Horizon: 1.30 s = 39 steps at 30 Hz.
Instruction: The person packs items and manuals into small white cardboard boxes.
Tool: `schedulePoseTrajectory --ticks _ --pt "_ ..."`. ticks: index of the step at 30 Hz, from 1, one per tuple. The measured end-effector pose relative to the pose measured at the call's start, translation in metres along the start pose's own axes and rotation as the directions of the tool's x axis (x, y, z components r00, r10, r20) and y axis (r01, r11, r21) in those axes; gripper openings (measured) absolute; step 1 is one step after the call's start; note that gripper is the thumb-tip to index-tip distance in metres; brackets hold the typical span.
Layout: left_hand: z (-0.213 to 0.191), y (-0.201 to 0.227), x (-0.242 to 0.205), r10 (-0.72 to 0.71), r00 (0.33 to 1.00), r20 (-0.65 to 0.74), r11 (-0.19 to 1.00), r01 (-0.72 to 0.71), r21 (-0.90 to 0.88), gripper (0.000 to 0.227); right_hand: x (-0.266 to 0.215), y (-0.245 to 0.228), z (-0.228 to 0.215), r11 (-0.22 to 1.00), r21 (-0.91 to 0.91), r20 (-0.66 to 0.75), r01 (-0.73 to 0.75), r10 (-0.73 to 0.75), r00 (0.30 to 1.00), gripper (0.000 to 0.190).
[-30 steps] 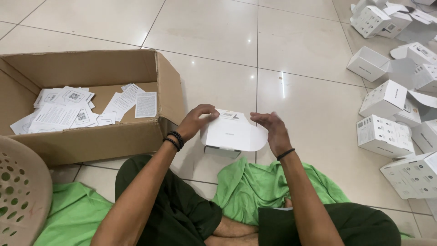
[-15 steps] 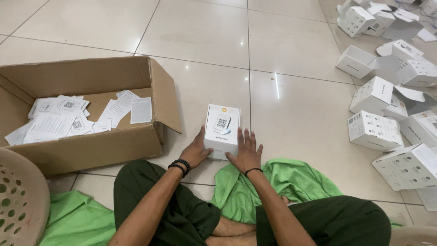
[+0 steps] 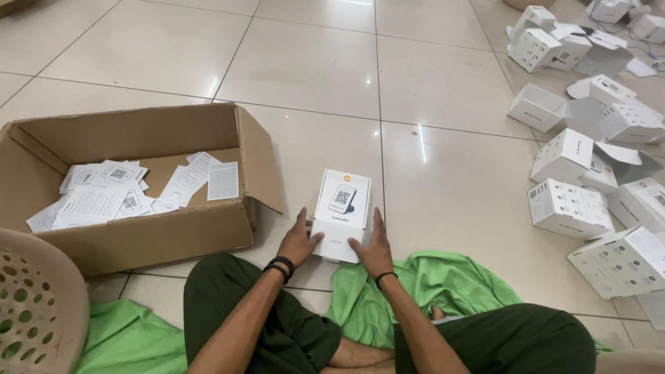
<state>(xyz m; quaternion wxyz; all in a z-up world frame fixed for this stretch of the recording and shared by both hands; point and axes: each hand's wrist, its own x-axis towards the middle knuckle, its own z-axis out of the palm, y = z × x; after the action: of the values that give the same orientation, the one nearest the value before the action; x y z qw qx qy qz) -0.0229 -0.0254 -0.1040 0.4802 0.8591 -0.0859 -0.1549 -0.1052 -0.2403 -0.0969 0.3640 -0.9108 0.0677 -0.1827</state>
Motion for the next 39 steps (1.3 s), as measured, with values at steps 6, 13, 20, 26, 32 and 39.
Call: schedulePoseTrajectory --ticks 6,13,20,26,32,39 --pt "-0.042 0.072 -0.047 0.161 0.982 -0.101 0.932 -0.185 -0.310 0.060 0.018 -0.040 -0.047 0.780 0.538 0.199 -0.320 0.251 0.947 0.093" --pt "-0.047 0.066 -0.053 0.399 0.880 -0.256 0.781 -0.473 -0.408 0.053 0.019 -0.075 -0.077 0.602 0.722 0.355 -0.341 0.100 0.929 0.094" --pt "-0.057 0.076 -0.053 0.366 0.872 -0.324 0.868 -0.446 -0.219 0.055 0.013 -0.092 -0.070 0.630 0.697 0.322 -0.341 0.150 0.935 0.098" --pt "-0.053 0.070 -0.048 0.350 0.901 -0.258 0.817 -0.428 -0.386 0.059 0.011 -0.103 -0.074 0.616 0.711 0.347 -0.339 0.112 0.931 0.105" --pt "-0.057 0.087 -0.058 0.259 0.938 -0.229 0.868 -0.330 -0.371 0.061 0.011 -0.109 -0.094 0.692 0.640 0.305 -0.335 0.172 0.937 0.101" --pt "-0.043 0.088 -0.059 0.227 0.924 -0.308 0.927 -0.302 -0.224 0.055 0.013 -0.097 -0.091 0.652 0.548 0.394 -0.524 0.352 0.849 0.095"
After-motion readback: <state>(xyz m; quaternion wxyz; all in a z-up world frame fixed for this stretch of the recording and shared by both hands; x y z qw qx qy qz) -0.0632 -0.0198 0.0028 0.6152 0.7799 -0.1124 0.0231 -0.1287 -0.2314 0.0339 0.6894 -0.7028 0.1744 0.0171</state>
